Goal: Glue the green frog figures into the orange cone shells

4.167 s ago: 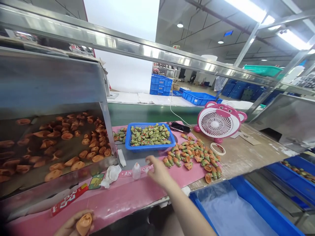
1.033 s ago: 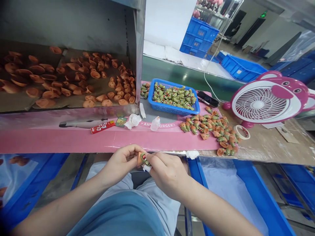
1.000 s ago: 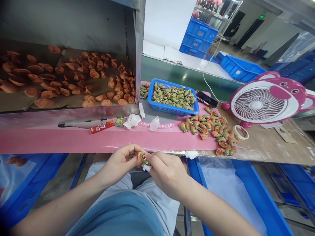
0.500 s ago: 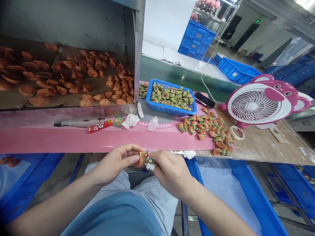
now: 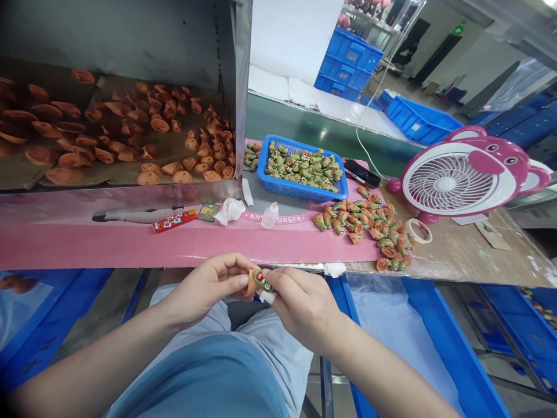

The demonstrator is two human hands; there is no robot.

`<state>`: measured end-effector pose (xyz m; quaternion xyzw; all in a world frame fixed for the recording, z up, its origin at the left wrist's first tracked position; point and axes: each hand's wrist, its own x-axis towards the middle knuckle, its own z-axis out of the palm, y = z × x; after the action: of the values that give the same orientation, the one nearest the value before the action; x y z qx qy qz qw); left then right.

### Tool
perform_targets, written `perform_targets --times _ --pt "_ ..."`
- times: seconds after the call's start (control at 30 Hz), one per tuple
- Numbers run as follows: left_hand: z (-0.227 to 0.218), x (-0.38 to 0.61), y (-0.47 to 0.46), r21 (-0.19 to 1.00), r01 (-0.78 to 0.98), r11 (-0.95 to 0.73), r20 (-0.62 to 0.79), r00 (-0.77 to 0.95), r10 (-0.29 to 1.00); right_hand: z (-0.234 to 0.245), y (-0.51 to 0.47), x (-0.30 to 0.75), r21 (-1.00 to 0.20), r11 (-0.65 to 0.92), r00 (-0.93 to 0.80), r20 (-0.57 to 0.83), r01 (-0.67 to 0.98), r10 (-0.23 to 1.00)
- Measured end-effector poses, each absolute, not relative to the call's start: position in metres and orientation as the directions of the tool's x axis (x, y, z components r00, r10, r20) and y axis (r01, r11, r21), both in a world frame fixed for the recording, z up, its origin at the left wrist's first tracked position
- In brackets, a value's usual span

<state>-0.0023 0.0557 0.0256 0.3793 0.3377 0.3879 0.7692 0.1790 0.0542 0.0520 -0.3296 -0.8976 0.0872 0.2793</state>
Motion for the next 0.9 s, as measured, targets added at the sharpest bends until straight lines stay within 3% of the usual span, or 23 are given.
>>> perform_targets --times 0.23,0.47,0.6,0.67,0.77,0.83,0.9 --pt "0.024 -0.002 0.056 0.861 -0.327 0.389 -0.223 0.444 0.868 0.048 0.056 0.179 -0.316 0.765 -0.623 0.447 0.561 0.642" --pt "0.016 -0.004 0.056 0.778 -0.374 0.505 -0.311 0.470 0.826 0.056 0.060 0.181 -0.217 0.800 -0.739 0.307 0.559 0.600" --pt "0.018 -0.004 0.057 0.786 -0.338 0.517 -0.357 0.435 0.827 0.056 0.061 0.181 -0.188 0.802 -0.731 0.334 0.567 0.595" --pt "0.021 -0.005 0.057 0.854 -0.284 0.435 -0.331 0.347 0.877 0.054 0.061 0.182 -0.212 0.773 -0.687 0.363 0.597 0.630" --pt "0.026 -0.006 0.054 0.966 -0.177 0.188 -0.152 0.201 0.968 0.054 0.060 0.182 -0.297 0.701 -0.593 0.380 0.649 0.710" --pt "0.027 -0.006 0.051 0.990 -0.134 0.048 -0.026 0.164 0.986 0.055 0.060 0.182 -0.375 0.645 -0.530 0.371 0.666 0.763" --pt "0.026 -0.004 0.047 0.989 -0.144 0.008 0.013 0.150 0.989 0.054 0.059 0.181 -0.459 0.593 -0.483 0.344 0.662 0.805"
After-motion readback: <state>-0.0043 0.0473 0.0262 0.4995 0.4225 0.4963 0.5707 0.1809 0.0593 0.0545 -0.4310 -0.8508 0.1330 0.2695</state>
